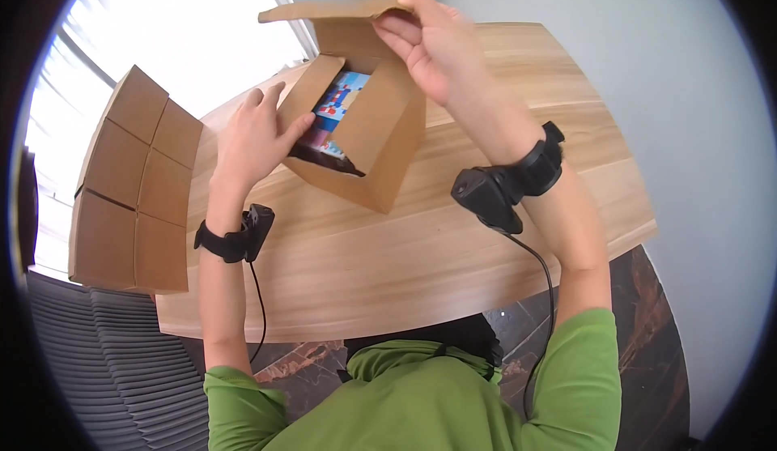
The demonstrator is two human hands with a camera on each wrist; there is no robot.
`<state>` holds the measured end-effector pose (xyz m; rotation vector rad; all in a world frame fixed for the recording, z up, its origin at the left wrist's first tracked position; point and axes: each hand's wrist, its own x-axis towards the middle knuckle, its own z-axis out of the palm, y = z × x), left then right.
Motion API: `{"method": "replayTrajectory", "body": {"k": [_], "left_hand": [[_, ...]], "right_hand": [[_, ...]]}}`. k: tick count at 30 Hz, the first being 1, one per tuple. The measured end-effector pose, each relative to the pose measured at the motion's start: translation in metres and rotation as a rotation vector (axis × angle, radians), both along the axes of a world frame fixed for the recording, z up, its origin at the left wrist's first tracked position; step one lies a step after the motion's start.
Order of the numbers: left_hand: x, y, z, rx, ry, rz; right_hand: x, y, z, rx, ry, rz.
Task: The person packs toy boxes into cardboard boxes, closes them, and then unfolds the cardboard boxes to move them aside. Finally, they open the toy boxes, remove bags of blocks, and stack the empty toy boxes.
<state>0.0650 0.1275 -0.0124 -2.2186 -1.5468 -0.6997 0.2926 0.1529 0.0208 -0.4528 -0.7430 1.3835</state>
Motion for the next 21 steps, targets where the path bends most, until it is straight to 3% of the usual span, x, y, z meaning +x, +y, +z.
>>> {"method": "replayTrajectory", "body": {"k": [3,6,7,10,11,14,16,17,20,21], "left_hand": [[0.004,0.0,-0.009,0.033,0.053,-0.068],[0.024,-0.004,0.0,-0.326,0.016,0.193],[0.026,-0.003,0.0,-0.325,-0.058,0.211],[0.014,-0.006,-0.009,-0.416,-0.31,0.111],[0.014,-0.012,-0.007,-0.528,-0.493,0.023],[0.014,-0.032,-0.005,-0.775,-0.952,-0.175],[0.015,-0.038,-0.008,-0.82,-1.138,-0.207],[0.014,-0.036,-0.008,-0.835,-1.115,-0.226],[0.013,-0.031,-0.008,-0.857,-1.068,-0.284],[0.014,-0.03,-0.009,-0.841,-1.073,-0.304]], "right_hand": [[0.002,0.002,0.002,-0.023,-0.035,0.007],[0.004,0.007,0.0,-0.004,-0.062,0.076],[0.006,0.009,0.001,0.008,-0.063,0.107],[0.018,0.003,0.005,0.201,-0.603,0.149],[0.021,0.0,0.007,0.458,-1.065,0.138],[0.014,-0.022,0.015,0.599,-1.917,0.386],[0.01,-0.011,-0.017,0.669,-2.188,0.244],[0.008,-0.004,-0.029,0.703,-2.321,0.166],[-0.009,0.013,-0.024,0.597,-2.3,0.382],[-0.011,0.027,-0.03,0.684,-2.268,0.392]]}}
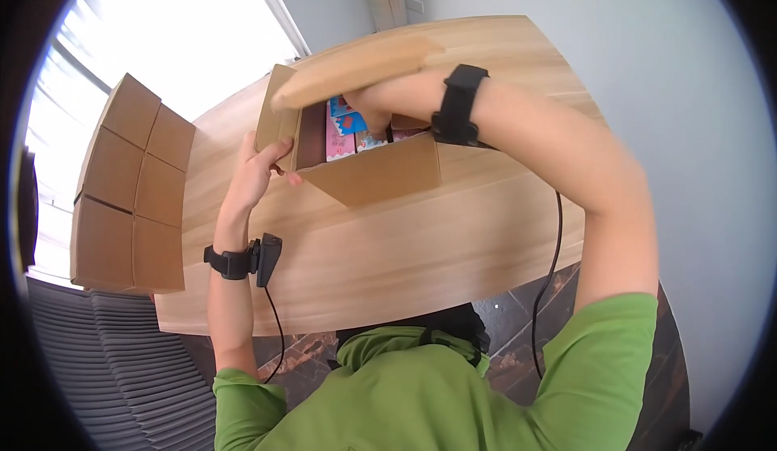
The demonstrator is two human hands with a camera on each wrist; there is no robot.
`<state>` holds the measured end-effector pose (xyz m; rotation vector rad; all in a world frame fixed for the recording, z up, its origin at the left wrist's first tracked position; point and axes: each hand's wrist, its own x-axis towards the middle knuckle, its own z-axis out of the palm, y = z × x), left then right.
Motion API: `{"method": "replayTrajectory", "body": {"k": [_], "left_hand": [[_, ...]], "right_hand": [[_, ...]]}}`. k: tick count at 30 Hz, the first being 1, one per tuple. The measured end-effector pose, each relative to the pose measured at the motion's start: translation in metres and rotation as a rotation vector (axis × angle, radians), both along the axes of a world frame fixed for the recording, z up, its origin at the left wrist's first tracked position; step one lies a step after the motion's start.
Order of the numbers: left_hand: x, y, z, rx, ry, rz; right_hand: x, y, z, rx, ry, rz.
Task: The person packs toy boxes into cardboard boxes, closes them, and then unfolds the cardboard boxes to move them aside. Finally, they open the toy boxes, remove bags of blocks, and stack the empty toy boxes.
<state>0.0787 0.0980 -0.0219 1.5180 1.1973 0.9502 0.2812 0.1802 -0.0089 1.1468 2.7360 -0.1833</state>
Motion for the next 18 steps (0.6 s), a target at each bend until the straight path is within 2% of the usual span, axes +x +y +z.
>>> {"method": "replayTrajectory", "body": {"k": [3,4,7,8,10,11,12,13,16,18], "left_hand": [[0.0,0.002,0.0,0.006,-0.025,-0.002],[0.0,0.002,0.001,0.0,-0.03,-0.002],[-0.001,0.007,0.006,-0.031,0.222,0.033],[-0.002,0.008,0.006,0.064,0.245,0.078],[-0.003,0.011,0.006,0.258,0.293,0.17],[-0.004,0.012,0.011,0.292,0.205,0.227],[-0.006,0.012,0.021,0.325,0.117,0.282],[-0.009,0.01,0.032,0.356,0.03,0.337],[-0.015,0.001,0.061,0.127,-0.235,0.135],[-0.015,-0.009,0.066,0.099,-0.121,0.122]], "right_hand": [[0.002,0.012,-0.006,0.092,-0.031,0.009],[0.006,0.012,-0.006,0.049,-0.013,0.011],[0.013,-0.004,0.006,-0.085,0.036,0.023],[0.012,-0.009,0.007,-0.011,0.036,0.099],[0.018,-0.013,0.02,-0.081,0.264,0.054],[0.019,-0.016,0.031,-0.118,0.377,0.032],[0.019,-0.015,0.039,0.061,0.48,0.145],[0.016,-0.021,0.047,0.125,0.46,0.127],[-0.001,-0.038,0.072,0.229,0.529,0.166],[-0.016,-0.042,0.077,0.298,0.567,0.23]]}}
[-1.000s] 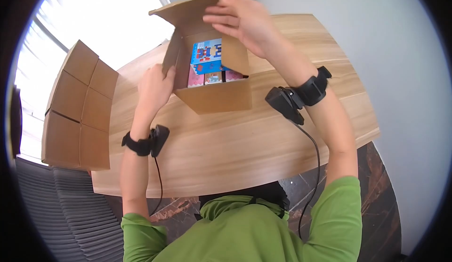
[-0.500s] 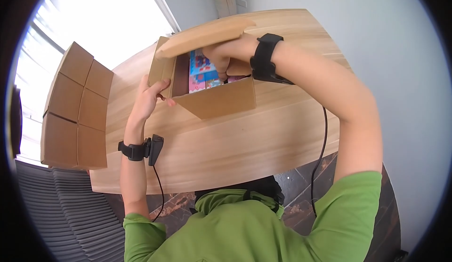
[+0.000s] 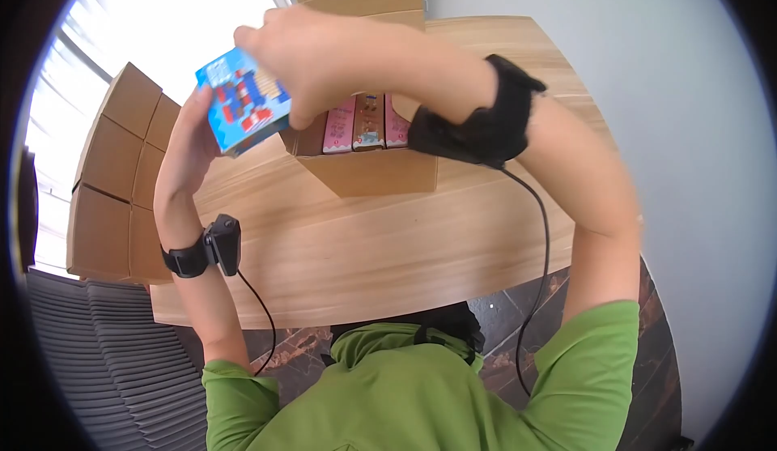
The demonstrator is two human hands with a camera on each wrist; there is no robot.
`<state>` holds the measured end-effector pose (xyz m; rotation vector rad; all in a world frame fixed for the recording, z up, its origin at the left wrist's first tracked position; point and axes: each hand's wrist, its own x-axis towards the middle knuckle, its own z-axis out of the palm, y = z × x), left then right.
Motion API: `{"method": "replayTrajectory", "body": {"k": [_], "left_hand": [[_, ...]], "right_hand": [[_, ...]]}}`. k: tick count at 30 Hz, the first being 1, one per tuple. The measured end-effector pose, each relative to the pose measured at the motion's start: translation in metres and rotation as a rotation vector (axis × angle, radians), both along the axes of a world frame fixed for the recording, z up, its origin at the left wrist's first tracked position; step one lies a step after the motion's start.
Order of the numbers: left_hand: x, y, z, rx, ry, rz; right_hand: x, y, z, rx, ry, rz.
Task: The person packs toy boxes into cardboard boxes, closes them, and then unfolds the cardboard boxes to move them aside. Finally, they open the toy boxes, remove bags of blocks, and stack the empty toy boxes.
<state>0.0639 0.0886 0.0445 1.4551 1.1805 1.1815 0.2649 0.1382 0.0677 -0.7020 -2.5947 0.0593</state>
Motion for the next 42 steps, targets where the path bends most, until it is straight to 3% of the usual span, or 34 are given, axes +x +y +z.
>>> {"method": "replayTrajectory", "body": {"k": [1,4,6,8,10,13,14,16,17,19,21,25,31,34,37,42], "left_hand": [[-0.001,-0.003,0.001,-0.016,0.056,-0.003],[-0.012,-0.002,-0.008,-0.04,-0.099,0.046],[-0.024,0.0,-0.025,-0.029,-0.322,0.052],[-0.042,-0.008,-0.043,-0.046,-0.481,-0.01],[-0.065,-0.016,-0.063,-0.051,-0.638,-0.155],[-0.066,-0.024,-0.075,-0.052,-0.776,-0.118],[-0.065,-0.022,-0.076,-0.025,-0.774,-0.181],[-0.053,-0.021,-0.075,-0.015,-0.71,-0.131],[-0.044,-0.02,-0.074,-0.002,-0.657,-0.084],[-0.035,-0.019,-0.079,0.018,-0.614,-0.01],[-0.032,-0.018,-0.08,0.011,-0.702,-0.007],[-0.031,-0.018,-0.086,0.042,-0.648,0.042],[-0.027,-0.02,-0.085,0.114,-0.653,0.057],[-0.02,-0.02,-0.083,0.139,-0.654,0.107],[-0.016,-0.024,-0.084,0.108,-0.604,0.147],[-0.026,-0.025,-0.075,-0.086,-0.335,0.04]], "right_hand": [[-0.008,-0.001,-0.001,-0.018,-0.004,-0.007],[-0.023,-0.006,-0.005,-0.091,0.01,-0.012],[-0.028,0.01,-0.023,0.201,0.188,0.07],[-0.024,0.021,-0.031,0.285,0.327,0.044],[-0.011,0.02,-0.022,0.155,0.422,-0.083],[-0.012,0.038,-0.028,-0.864,0.691,-0.178],[-0.017,0.037,-0.031,-1.146,0.754,-0.137],[-0.026,0.029,-0.038,-1.712,0.859,-0.051],[-0.029,0.023,-0.043,-1.599,0.75,0.162],[-0.04,0.002,-0.037,-1.42,0.675,0.083],[-0.043,0.003,-0.034,-1.415,0.696,0.083],[-0.042,0.013,-0.043,-1.467,0.749,0.18],[-0.039,0.01,-0.036,-1.519,0.749,0.142],[-0.041,0.005,-0.039,-1.295,0.503,0.081],[-0.033,0.004,-0.032,-1.256,0.341,0.067],[-0.03,0.001,-0.036,-1.255,0.252,0.135]]}}
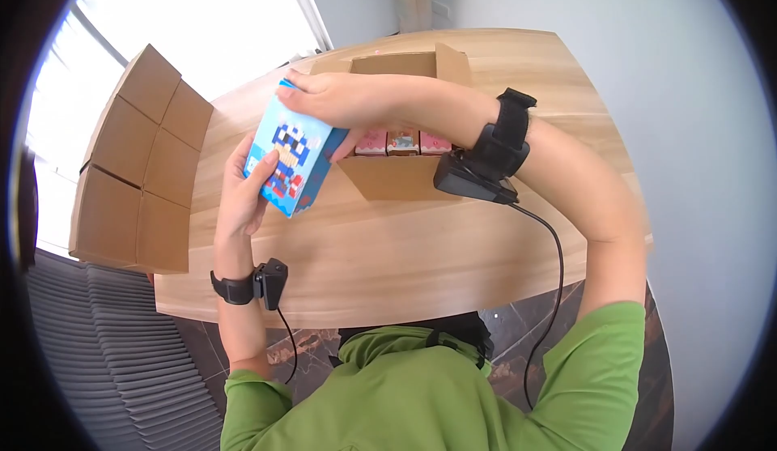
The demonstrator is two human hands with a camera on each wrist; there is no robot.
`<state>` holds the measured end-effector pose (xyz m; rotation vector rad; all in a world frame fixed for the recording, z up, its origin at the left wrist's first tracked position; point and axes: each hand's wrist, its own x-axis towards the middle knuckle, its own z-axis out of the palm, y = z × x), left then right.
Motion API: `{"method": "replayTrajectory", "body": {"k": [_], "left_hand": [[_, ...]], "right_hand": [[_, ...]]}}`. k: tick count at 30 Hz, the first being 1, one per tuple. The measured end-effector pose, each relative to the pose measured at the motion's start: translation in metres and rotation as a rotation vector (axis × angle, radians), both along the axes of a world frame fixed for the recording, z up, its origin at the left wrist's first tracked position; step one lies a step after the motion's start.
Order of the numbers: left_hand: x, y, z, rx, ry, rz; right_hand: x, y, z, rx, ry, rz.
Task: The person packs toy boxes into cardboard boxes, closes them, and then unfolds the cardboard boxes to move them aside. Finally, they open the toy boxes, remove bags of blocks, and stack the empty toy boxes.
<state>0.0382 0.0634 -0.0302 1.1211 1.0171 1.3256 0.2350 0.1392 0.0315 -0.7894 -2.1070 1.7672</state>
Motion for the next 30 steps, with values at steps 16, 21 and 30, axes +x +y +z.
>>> {"method": "replayTrajectory", "body": {"k": [16,21,30], "left_hand": [[-0.145,0.036,-0.125,-0.27,0.339,0.518],[-0.115,0.036,-0.081,-0.028,1.538,0.615],[0.082,0.067,0.029,0.208,1.179,0.033]], "right_hand": [[0.034,0.042,-0.031,1.0,-1.243,0.089],[0.024,0.068,-0.047,0.495,-1.51,0.159],[0.027,0.079,-0.061,0.682,-1.63,0.159]]}}
